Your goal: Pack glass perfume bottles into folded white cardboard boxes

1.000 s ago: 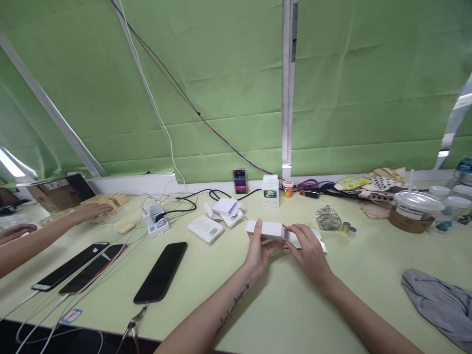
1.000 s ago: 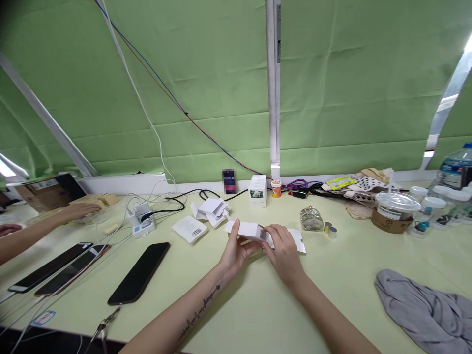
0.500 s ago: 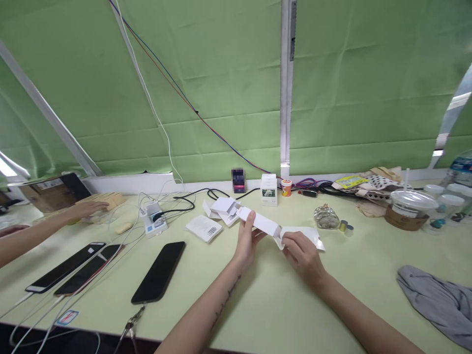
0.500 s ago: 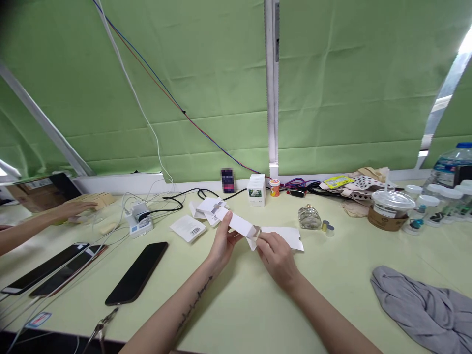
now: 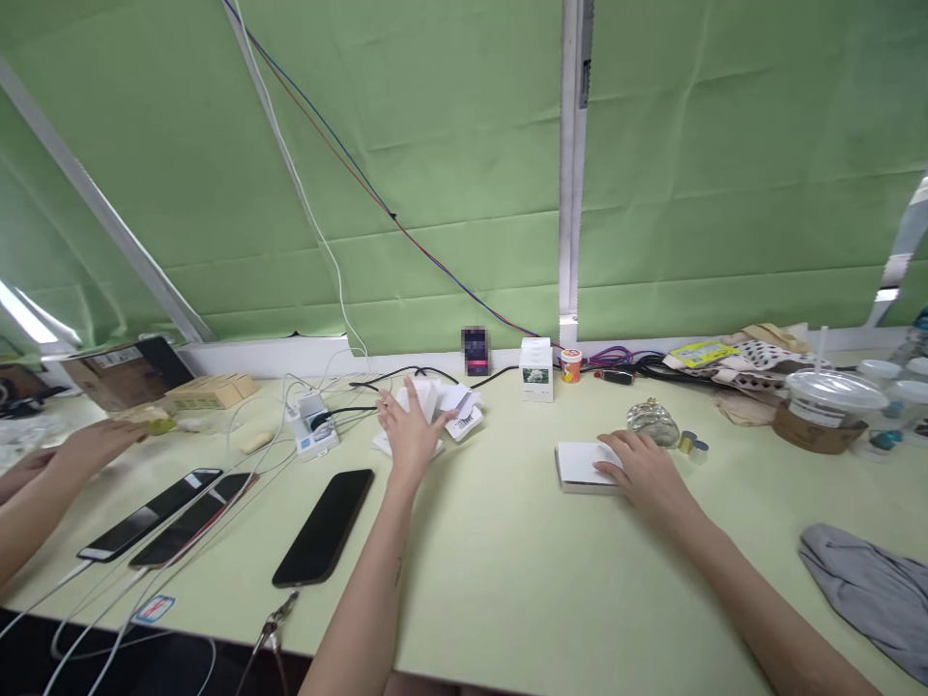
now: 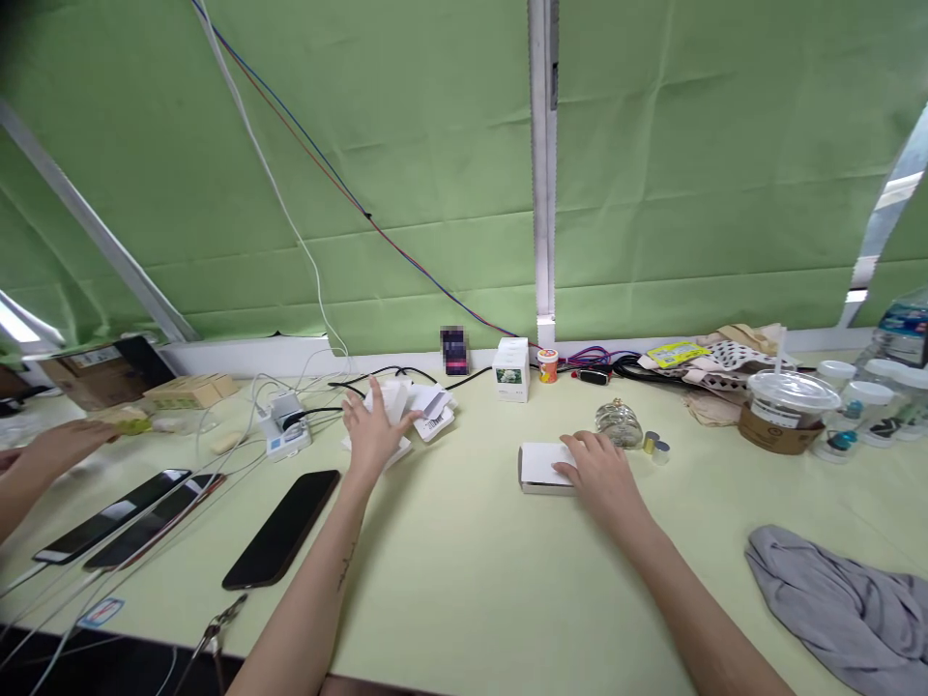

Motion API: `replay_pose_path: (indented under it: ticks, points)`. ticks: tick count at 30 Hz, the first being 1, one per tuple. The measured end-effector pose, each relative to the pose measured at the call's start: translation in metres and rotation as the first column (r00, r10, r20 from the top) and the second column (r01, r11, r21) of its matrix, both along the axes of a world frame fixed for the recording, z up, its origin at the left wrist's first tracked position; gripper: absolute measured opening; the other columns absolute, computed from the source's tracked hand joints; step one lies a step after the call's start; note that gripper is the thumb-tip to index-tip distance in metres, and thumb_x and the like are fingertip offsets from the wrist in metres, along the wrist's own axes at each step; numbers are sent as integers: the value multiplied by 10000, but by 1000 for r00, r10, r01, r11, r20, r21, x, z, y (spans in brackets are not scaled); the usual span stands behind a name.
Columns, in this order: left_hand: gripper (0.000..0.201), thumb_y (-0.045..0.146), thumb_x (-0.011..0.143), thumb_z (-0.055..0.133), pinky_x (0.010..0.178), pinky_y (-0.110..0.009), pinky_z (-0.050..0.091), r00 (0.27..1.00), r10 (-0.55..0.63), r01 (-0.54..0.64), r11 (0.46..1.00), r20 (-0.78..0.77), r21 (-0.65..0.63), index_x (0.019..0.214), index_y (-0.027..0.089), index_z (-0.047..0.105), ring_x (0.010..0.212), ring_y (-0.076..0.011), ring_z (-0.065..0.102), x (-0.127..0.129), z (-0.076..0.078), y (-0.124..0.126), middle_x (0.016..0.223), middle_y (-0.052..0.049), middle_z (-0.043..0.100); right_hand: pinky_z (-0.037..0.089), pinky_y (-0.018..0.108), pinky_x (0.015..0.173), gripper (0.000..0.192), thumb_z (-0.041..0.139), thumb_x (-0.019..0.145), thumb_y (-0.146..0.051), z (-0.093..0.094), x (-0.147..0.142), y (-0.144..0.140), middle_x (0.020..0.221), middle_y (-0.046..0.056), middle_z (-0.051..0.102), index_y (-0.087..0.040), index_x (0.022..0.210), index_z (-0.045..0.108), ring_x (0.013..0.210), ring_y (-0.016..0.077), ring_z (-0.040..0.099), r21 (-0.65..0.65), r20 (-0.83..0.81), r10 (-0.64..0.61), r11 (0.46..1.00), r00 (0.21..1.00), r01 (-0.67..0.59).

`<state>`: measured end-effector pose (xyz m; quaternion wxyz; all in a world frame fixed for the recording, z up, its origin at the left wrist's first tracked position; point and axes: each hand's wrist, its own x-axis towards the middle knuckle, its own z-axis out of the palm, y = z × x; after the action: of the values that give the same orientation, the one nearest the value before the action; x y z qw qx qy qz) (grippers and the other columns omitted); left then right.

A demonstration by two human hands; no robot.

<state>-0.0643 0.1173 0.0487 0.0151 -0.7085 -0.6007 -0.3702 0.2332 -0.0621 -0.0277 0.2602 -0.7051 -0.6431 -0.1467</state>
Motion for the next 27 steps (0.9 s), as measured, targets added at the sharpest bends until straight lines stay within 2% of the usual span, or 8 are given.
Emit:
replay_pose_path:
  ticks: [4, 7, 10, 13, 17, 21, 23, 27]
  points:
    - [631, 429, 807, 594, 1100, -530, 178, 933, -305, 323, 944, -191, 70, 1340, 135, 429, 1399, -389, 108, 37, -22, -24, 1431, -193, 352, 463, 355, 712, 272, 536, 845, -341, -3, 10, -6, 1118, 72, 635, -256, 1095, 606, 935, 251, 609, -140, -122, 83, 985, 989, -100]
    - [299, 363, 895, 473, 1010, -420, 364, 722, -674, 664, 739, -156, -115, 1085, 179, 612, 1189, -285, 467, 70, -37, -56, 1142, -121, 599, 479, 341, 742, 345, 557, 821, -325, -1, 11, -10, 1211, 84, 596, -259, 1159, 572, 1013, 255, 604, -167, -130, 157, 970, 979, -178]
    - [215, 373, 871, 528, 915, -376, 426, 596, -803, 790, 590, -20, -166, 977, 210, 620, 1062, -248, 521, 95, -49, -83, 1028, -75, 609, 482, 331, 768, 348, 493, 850, -270, 4, 11, -13, 1270, 94, 576, -254, 1190, 561, 1061, 249, 602, -192, -74, 205, 957, 976, -216]
    - [334, 442, 789, 635, 893, -374, 435, 598, -800, 798, 589, 52, -124, 1029, 221, 565, 1061, -248, 497, 109, -56, -94, 1069, -61, 555, 474, 307, 677, 309, 358, 928, -273, 13, 8, -12, 1102, 96, 677, -226, 1121, 595, 930, 236, 661, -228, -26, 123, 966, 992, -125]
    - [630, 465, 629, 774, 930, -414, 408, 622, -783, 781, 618, 23, -88, 1130, 208, 489, 1111, -283, 462, 120, -59, -96, 1165, -85, 490, 364, 274, 507, 336, 333, 954, -405, 24, 2, -9, 706, 69, 705, -210, 982, 605, 635, 239, 664, -221, -12, -175, 961, 985, 168]
    - [841, 402, 628, 782, 987, -442, 364, 669, -740, 743, 665, 67, -70, 1312, 212, 332, 1196, -305, 419, 124, -60, -99, 1310, -120, 406, 343, 288, 531, 356, 335, 944, -446, 28, 1, -8, 657, 74, 686, -216, 882, 599, 641, 257, 648, -159, -122, -289, 950, 949, 269]
    - [844, 365, 648, 771, 1005, -430, 357, 586, -809, 806, 574, 49, -147, 1345, 229, 314, 1221, -300, 417, 126, -59, -97, 1330, -115, 424, 369, 310, 570, 335, 341, 939, -414, 28, 4, -8, 693, 84, 695, -206, 916, 602, 665, 268, 649, -125, -178, -285, 956, 942, 266]
    - [841, 287, 629, 790, 1016, -387, 360, 314, -949, 866, 285, 4, -412, 1353, 218, 368, 1265, -306, 405, 129, -52, -83, 1341, -123, 459, 421, 334, 674, 284, 383, 901, -372, 26, 13, -8, 807, 80, 711, -202, 901, 611, 766, 265, 655, -40, -332, -157, 987, 930, 153]
